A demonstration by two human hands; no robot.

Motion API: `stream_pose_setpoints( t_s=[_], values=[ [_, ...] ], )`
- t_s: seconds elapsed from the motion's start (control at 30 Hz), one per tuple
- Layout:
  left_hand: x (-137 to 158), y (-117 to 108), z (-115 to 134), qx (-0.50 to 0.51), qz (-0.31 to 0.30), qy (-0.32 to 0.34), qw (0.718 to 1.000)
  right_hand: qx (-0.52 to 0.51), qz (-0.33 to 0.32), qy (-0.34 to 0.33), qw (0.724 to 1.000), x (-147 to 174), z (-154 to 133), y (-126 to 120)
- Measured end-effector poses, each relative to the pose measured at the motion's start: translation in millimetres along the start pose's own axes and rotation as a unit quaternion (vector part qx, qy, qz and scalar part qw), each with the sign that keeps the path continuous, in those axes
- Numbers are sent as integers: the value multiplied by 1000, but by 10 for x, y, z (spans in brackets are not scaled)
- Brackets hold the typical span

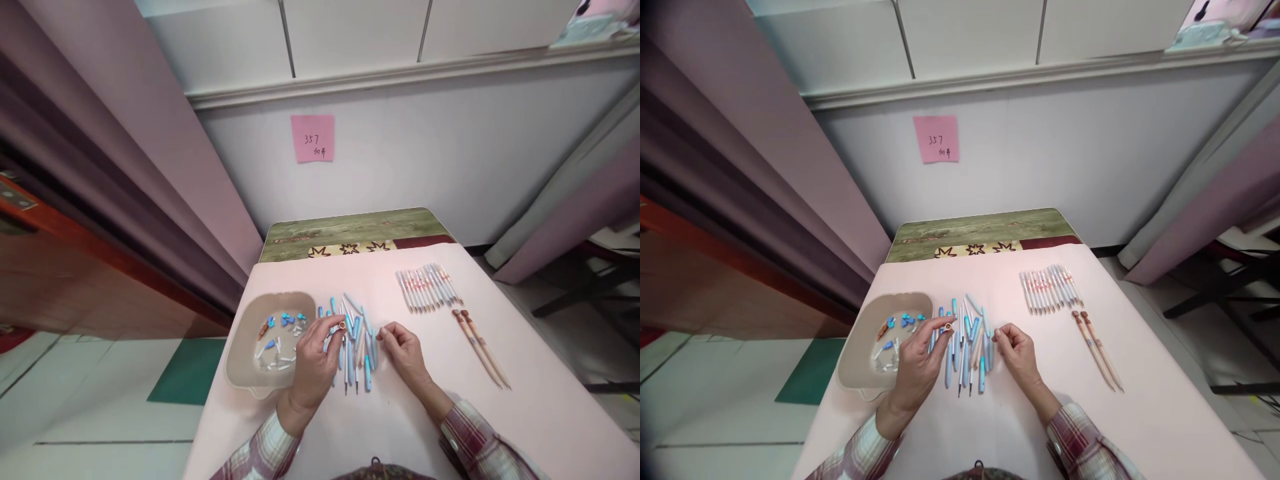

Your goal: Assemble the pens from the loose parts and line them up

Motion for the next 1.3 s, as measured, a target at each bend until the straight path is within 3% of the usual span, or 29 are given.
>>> stream_pose_setpoints(
  t_s=[0.2, 0.47, 0.6, 0.7, 0.83, 1.03, 1.17, 1.3],
  values=[
    [-42, 79, -286, 22, -12, -61, 998, -4, -21, 13, 1000, -36, 39, 52],
    [11, 173, -332, 133, -30, -138, 981, -62, -14, 21, 998, -168, -208, 74],
    [118, 106, -481, 285, 34, -190, 939, -17, -21, 29, 999, -241, -203, -12],
    [201, -43, -591, 353, 112, -206, 906, 92, -15, 44, 995, -273, -195, -121],
    [244, -116, -663, 426, 153, -217, 865, 259, -48, 30, 964, -383, -332, -48],
    [237, -44, -715, 565, 143, -232, 779, 442, -151, -20, 884, -493, -517, 401],
    [284, -155, -766, 574, 163, -239, 766, 504, -227, -35, 833, -361, -488, 617],
    [324, -207, -803, 557, 176, -252, 772, 540, -221, -38, 811, -277, -534, 693]
  ],
)
Point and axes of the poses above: each hand's wrist, its own x-axis away from the middle knuckle, its own y-axis out of the palm, z = x × y, the point moved 8 cm from there along -x, towards the middle knuckle, and after that the axes turned 12 degrees about -z, right-handed, at the moved point
